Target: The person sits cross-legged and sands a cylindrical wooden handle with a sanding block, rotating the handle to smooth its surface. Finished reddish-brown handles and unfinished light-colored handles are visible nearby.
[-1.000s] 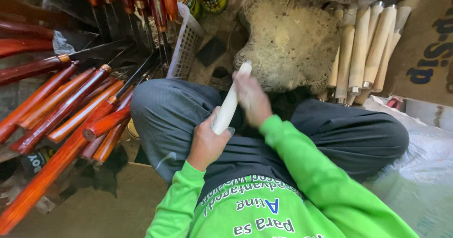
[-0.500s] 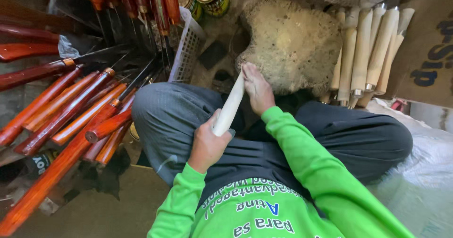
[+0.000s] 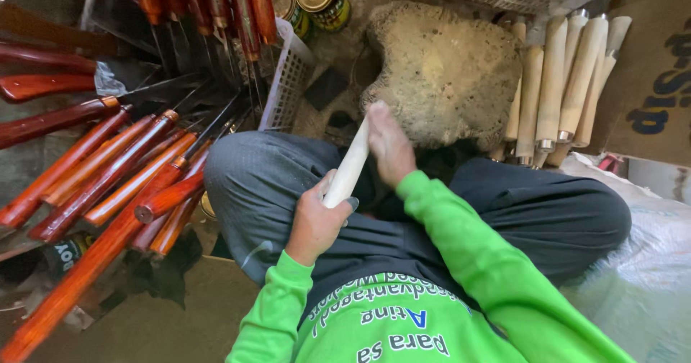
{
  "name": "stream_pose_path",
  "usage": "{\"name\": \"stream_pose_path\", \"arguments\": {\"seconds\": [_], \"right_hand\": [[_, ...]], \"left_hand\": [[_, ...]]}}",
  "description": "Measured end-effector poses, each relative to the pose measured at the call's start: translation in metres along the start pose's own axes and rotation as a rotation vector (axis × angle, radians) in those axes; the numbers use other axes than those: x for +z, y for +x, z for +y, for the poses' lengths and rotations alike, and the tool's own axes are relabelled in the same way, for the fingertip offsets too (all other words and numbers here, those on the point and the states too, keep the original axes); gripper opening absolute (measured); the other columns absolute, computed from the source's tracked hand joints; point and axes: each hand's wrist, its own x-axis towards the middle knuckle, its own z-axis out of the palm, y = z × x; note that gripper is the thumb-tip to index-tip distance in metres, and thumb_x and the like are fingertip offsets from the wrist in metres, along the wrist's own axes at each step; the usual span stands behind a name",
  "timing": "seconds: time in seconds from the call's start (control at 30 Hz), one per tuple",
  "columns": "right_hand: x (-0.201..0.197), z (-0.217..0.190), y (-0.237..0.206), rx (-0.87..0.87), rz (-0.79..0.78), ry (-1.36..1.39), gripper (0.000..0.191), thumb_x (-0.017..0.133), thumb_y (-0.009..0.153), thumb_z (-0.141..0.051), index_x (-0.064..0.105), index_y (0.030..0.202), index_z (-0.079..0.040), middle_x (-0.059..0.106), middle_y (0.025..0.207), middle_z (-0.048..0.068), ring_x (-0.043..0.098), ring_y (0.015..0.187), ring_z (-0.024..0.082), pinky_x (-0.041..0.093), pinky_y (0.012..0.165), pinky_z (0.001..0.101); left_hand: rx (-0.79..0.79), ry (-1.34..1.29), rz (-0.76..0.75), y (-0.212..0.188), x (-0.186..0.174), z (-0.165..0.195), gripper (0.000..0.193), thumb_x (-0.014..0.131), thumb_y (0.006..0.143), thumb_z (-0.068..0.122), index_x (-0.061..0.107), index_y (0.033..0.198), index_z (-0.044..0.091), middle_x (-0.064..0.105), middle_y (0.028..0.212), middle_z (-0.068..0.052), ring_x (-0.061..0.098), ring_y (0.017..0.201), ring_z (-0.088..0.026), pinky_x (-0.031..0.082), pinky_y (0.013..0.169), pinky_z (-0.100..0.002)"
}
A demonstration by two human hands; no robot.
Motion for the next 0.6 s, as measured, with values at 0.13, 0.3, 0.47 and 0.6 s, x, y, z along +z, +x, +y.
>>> {"name": "stream_pose_path", "arguments": {"seconds": [0.13, 0.3, 0.47, 0.6], "right_hand": [[-0.004, -0.025, -0.014, -0.326, -0.153, -0.096, 0.054, 0.059, 0.095, -0.021, 0.047, 0.142, 0.003, 0.046, 0.155, 0.025, 0.037, 0.150, 0.040, 0.028, 0.128, 0.0434], [-0.010, -0.020, 0.005, 0.058, -0.020, 0.069, 0.047, 0.051, 0.105, -0.013, 0.050, 0.150, 0.002, 0.046, 0.158, 0.025, 0.036, 0.154, 0.037, 0.027, 0.127, 0.0416], [-0.025, 0.001, 0.044, 0.090, -0.110, 0.075, 0.051, 0.050, 0.100, -0.011, 0.049, 0.149, 0.002, 0.046, 0.158, 0.024, 0.037, 0.153, 0.037, 0.026, 0.126, 0.0408], [-0.024, 0.000, 0.019, 0.029, -0.120, 0.026, 0.054, 0.048, 0.101, -0.012, 0.047, 0.152, 0.003, 0.043, 0.159, 0.026, 0.034, 0.152, 0.040, 0.026, 0.125, 0.0411]], "left_hand": [[0.002, -0.028, -0.015, 0.001, -0.001, 0.006, 0.064, 0.075, 0.076, 0.007, 0.058, 0.137, 0.000, 0.070, 0.088, 0.001, 0.059, 0.058, -0.006, 0.051, 0.052, -0.024], [0.020, -0.048, -0.052, -0.001, -0.005, 0.011, 0.057, 0.073, 0.079, 0.007, 0.064, 0.135, 0.001, 0.066, 0.084, -0.001, 0.055, 0.057, -0.005, 0.048, 0.051, -0.023], [-0.109, -0.237, -0.124, -0.002, -0.003, 0.015, 0.049, 0.072, 0.082, 0.009, 0.067, 0.131, 0.004, 0.061, 0.074, -0.001, 0.052, 0.050, -0.006, 0.038, 0.041, -0.022], [-0.152, -0.332, -0.177, -0.001, 0.001, 0.018, 0.049, 0.068, 0.084, 0.008, 0.067, 0.133, 0.006, 0.058, 0.072, 0.001, 0.049, 0.048, -0.004, 0.034, 0.037, -0.020]]}}
